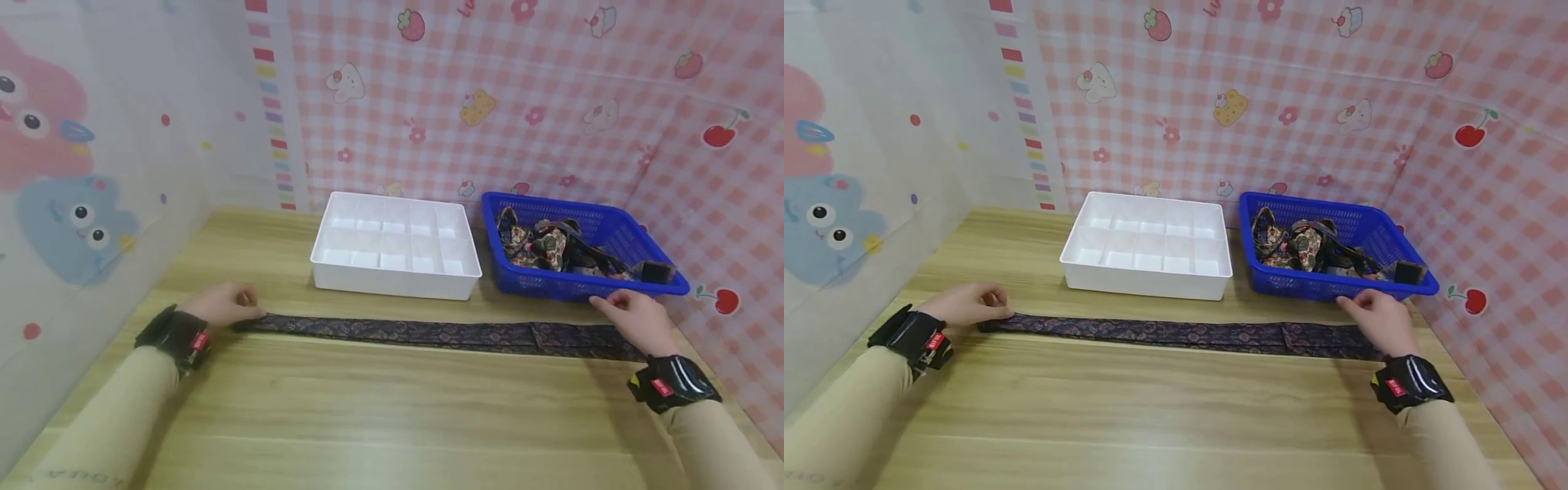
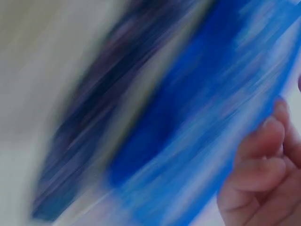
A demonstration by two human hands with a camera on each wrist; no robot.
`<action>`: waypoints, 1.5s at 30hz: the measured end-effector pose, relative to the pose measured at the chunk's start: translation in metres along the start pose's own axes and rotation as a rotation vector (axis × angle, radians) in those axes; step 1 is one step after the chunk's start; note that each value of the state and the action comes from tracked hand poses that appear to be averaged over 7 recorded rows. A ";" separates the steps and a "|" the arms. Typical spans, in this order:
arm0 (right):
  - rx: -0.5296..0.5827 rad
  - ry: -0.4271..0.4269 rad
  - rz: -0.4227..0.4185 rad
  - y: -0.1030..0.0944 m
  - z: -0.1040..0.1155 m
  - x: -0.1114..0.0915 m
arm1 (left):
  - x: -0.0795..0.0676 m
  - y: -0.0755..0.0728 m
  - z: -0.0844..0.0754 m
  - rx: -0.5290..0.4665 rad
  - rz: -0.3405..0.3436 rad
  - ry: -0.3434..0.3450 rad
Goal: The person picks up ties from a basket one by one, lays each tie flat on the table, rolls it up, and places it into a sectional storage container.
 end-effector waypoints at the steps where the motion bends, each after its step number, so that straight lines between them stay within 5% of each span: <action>1: 0.012 -0.058 0.009 0.005 0.027 0.004 | -0.003 -0.003 -0.001 -0.010 0.008 -0.040; 4: 0.173 -0.235 0.114 0.031 0.113 0.017 | -0.010 -0.012 -0.009 -0.100 0.037 -0.135; 8: 0.558 -0.410 0.399 0.089 0.223 0.035 | -0.013 -0.017 -0.023 -0.169 0.025 -0.169; 12: 0.852 -0.474 0.716 0.148 0.304 0.046 | -0.012 -0.014 -0.030 -0.134 0.004 -0.175; 15: 1.012 -0.444 0.879 0.180 0.341 0.052 | -0.011 -0.014 -0.031 -0.080 -0.013 -0.179; 22: 1.186 -0.219 1.037 0.219 0.362 0.056 | 0.000 -0.009 -0.033 -0.152 0.027 -0.095; 29: 1.231 -0.132 1.037 0.230 0.369 0.058 | 0.006 -0.015 -0.055 -0.347 0.022 0.164; 35: 1.220 -0.126 0.980 0.227 0.369 0.061 | 0.014 -0.005 -0.074 -0.422 0.128 0.374; 38: 1.160 -0.098 0.913 0.225 0.364 0.063 | 0.017 0.001 -0.074 -0.411 0.146 0.386; 45: 0.904 -0.135 0.763 0.220 0.353 0.068 | 0.023 0.013 -0.067 -0.120 0.138 0.260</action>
Point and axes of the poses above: each hand's wrist, its own x-axis towards the middle knuckle, its own y-axis out of the palm, z = x × y, the point moved 2 cm from there along x, towards the middle knuckle, and after that the axes turned 10 degrees about z, right-handed, at the moved point
